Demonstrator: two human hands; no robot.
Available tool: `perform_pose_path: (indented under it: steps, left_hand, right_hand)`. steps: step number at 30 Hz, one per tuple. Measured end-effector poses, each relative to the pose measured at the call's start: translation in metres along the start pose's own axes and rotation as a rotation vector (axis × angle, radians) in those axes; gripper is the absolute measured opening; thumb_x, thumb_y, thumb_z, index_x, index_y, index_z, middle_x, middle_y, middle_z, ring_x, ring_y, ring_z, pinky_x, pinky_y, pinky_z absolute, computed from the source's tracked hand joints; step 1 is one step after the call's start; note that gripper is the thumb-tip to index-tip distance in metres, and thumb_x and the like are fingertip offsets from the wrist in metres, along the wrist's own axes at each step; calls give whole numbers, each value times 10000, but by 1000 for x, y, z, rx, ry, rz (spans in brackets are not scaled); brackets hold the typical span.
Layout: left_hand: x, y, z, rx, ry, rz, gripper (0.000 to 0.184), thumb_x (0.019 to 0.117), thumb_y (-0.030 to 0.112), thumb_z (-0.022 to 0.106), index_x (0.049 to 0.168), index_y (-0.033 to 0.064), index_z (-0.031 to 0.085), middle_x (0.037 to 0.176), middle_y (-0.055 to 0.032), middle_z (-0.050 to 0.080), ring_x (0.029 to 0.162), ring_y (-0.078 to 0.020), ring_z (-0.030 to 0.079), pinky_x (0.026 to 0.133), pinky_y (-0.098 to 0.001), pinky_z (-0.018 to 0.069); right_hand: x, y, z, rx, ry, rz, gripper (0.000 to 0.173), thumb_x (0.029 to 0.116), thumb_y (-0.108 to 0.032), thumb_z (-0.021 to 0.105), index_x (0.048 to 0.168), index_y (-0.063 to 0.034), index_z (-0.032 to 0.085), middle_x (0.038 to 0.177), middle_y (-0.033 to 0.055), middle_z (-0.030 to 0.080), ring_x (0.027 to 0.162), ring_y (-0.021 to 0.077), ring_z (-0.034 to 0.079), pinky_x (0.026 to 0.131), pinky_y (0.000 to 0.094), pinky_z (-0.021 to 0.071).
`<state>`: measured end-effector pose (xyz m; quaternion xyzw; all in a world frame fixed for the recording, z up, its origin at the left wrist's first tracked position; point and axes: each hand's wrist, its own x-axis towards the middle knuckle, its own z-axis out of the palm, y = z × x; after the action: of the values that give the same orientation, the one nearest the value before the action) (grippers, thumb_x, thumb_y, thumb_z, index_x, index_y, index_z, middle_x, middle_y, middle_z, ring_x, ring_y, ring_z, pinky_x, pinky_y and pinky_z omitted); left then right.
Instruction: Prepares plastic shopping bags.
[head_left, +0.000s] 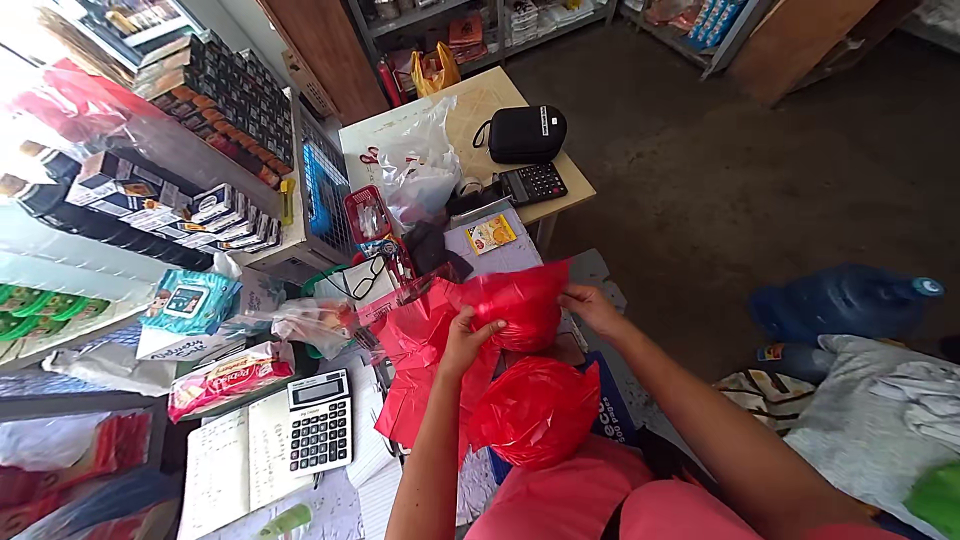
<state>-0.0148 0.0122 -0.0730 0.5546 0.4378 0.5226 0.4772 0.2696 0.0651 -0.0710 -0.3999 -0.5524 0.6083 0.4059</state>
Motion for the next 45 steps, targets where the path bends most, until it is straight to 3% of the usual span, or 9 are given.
perform_pose_path:
  steps: [8,14,17,22,24,27,32,40,45]
  left_hand:
    - [-5,35,-15,-219,33,14,992,774,280,890,1516,-89,345,1475,-172,534,1353,-223,533,1158,-388,439]
    - [7,20,2,-46,-13,14,463,793,69,856,1182,-69,645,1172,-129,710,1093,-179,690,1013,-390,565]
    - [1,-4,8,-69,-29,-25,396,831,8,804,1182,-70,640,1139,-110,725,1077,-161,696,1007,-374,565]
    - [-2,24,3,-188,-25,-26,684,787,126,871,1347,-70,529,1316,-148,652,1228,-225,628,1082,-413,515]
    - [2,33,0,-178,-47,21,952,765,227,901,1532,-14,391,1532,-156,495,1402,-278,492,1163,-441,444]
    - [7,30,7,-66,-44,34,896,756,176,907,1502,-5,446,1508,-145,528,1385,-273,517,1158,-451,459]
    - [0,-7,13,-7,48,-34,503,758,106,891,1158,-75,647,1142,-136,708,1090,-166,681,1025,-369,550]
    - [-27,23,-35,342,230,9,461,901,232,781,1290,11,668,1242,-140,699,1185,-236,655,1054,-435,525]
    - [-33,10,-79,763,285,-255,707,780,492,845,1338,98,663,1385,-206,575,1306,-393,513,1096,-601,402]
  right_hand:
    - [1,-50,-10,14,-55,-9,612,863,-161,782,1424,-46,565,1356,98,645,1247,210,616,1069,390,520]
    - [15,-36,3,103,-48,-20,250,862,3,746,1111,-20,730,1037,41,753,980,115,703,924,328,586]
    - [10,-6,-2,45,-11,31,154,903,-6,708,1052,2,744,1010,39,764,977,104,708,940,315,578]
    - [5,-27,-19,-44,-36,-16,382,841,-102,811,1199,-13,709,1200,73,726,1148,160,662,1038,364,534]
    - [5,-47,-16,-8,-119,-39,661,805,-153,844,1409,-62,590,1414,79,624,1320,217,572,1119,398,483]
    - [8,-54,-2,17,-197,-46,945,773,-138,864,1582,-135,377,1495,83,559,1376,257,531,1135,427,478]
    - [8,-10,7,-80,-105,-27,636,769,-124,869,1326,-5,588,1257,61,694,1185,136,646,1058,334,528]
    - [-14,-49,-39,-381,-5,-46,627,868,-212,793,1431,-50,569,1285,95,704,1198,210,668,1034,398,558]
    - [-40,-73,-53,-317,138,-36,518,939,-218,712,1402,-25,580,1213,105,733,1110,226,707,963,360,586]
